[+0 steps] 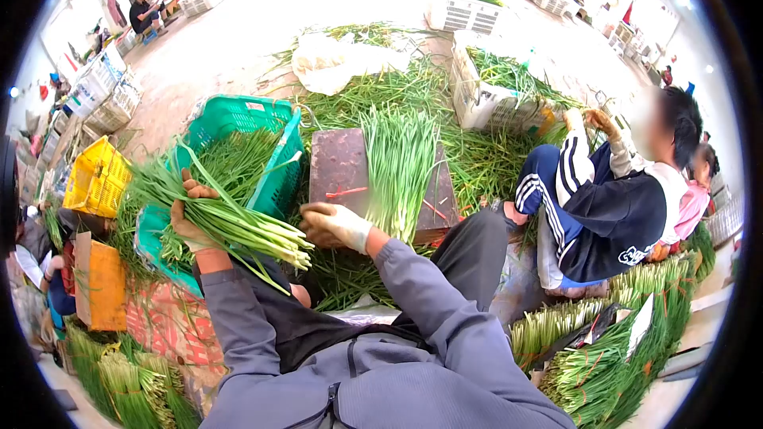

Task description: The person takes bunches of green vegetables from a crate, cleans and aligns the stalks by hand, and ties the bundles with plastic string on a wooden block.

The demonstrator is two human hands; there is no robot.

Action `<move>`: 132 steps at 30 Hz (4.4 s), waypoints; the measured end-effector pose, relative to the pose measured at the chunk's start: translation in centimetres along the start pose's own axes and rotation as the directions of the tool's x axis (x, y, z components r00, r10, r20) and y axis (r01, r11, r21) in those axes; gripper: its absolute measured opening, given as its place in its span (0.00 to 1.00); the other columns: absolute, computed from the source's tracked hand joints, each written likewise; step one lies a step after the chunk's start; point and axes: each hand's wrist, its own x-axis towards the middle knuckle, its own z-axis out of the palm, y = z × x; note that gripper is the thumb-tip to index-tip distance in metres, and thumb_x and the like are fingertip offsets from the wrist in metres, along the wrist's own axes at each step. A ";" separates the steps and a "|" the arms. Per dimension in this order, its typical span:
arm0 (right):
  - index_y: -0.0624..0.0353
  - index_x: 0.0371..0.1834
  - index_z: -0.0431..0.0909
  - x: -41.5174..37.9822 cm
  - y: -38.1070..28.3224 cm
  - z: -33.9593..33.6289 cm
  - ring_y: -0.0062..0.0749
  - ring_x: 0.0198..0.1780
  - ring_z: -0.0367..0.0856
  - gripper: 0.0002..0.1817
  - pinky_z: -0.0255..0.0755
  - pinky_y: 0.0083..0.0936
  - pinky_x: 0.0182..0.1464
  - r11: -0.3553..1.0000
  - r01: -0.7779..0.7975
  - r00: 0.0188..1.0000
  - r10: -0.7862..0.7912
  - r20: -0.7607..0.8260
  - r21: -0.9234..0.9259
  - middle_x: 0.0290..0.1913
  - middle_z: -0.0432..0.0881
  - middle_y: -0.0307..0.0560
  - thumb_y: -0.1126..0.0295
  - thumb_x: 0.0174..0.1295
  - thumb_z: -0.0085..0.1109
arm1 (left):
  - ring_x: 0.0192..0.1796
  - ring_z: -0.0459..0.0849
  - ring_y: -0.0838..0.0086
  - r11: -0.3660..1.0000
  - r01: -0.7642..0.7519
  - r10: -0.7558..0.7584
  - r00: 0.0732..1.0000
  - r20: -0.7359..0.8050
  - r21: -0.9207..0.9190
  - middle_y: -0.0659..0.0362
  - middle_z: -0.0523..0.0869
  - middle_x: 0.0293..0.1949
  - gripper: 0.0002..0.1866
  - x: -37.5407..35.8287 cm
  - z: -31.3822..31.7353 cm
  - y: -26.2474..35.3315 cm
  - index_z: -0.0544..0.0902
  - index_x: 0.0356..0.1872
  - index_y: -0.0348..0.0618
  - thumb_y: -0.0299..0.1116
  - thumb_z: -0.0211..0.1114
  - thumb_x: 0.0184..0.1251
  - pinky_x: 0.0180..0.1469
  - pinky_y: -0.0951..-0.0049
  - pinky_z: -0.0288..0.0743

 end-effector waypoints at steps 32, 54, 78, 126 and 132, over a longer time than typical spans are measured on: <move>0.59 0.46 0.78 1.2 -4.2 6.0 0.17 0.37 0.75 0.07 0.70 0.19 0.39 0.935 0.229 0.963 -0.259 -0.080 -0.270 0.44 0.83 0.38 0.71 0.67 0.60 | 0.42 0.84 0.71 0.985 0.161 -0.160 0.987 -0.017 0.063 0.61 0.85 0.43 0.35 -0.3 0.3 -3.5 0.67 0.72 0.43 0.34 0.71 0.66 0.53 0.63 0.80; 0.58 0.55 0.79 0.9 -4.3 11.3 0.42 0.42 0.85 0.28 0.78 0.35 0.46 0.165 0.279 0.726 -0.681 0.095 -0.946 0.45 0.83 0.51 0.59 0.52 0.77 | 0.30 0.81 0.69 0.947 -0.021 0.211 0.791 -0.574 0.319 0.60 0.81 0.30 0.12 1.5 -3.7 -3.7 0.81 0.47 0.41 0.28 0.68 0.64 0.33 0.66 0.78; 0.56 0.61 0.79 -8.2 5.5 1.7 0.49 0.50 0.85 0.27 0.77 0.39 0.54 0.227 0.087 0.969 0.208 0.136 -0.970 0.49 0.86 0.57 0.60 0.58 0.70 | 0.39 0.82 0.61 0.935 -0.157 0.343 0.631 -0.696 0.319 0.56 0.86 0.39 0.11 1.4 -3.6 1.2 0.82 0.37 0.42 0.36 0.55 0.73 0.47 0.53 0.78; 0.67 0.58 0.76 -7.3 -0.7 8.8 0.22 0.34 0.82 0.23 0.78 0.23 0.35 0.892 0.221 0.949 -0.290 -0.124 -0.394 0.42 0.87 0.47 0.67 0.63 0.67 | 0.37 0.83 0.75 0.929 -0.114 0.104 0.993 -0.046 -0.352 0.65 0.81 0.38 0.30 -1.7 0.4 0.7 0.70 0.68 0.35 0.26 0.65 0.64 0.46 0.72 0.81; 0.62 0.39 0.84 -8.8 2.0 3.7 0.28 0.28 0.85 0.09 0.78 0.28 0.33 0.642 -0.005 0.998 -0.045 -0.045 -0.767 0.27 0.85 0.45 0.68 0.62 0.63 | 0.34 0.80 0.76 0.948 -0.025 0.033 0.999 0.018 -0.319 0.65 0.79 0.34 0.31 -1.9 0.4 1.0 0.69 0.69 0.36 0.23 0.64 0.64 0.44 0.73 0.79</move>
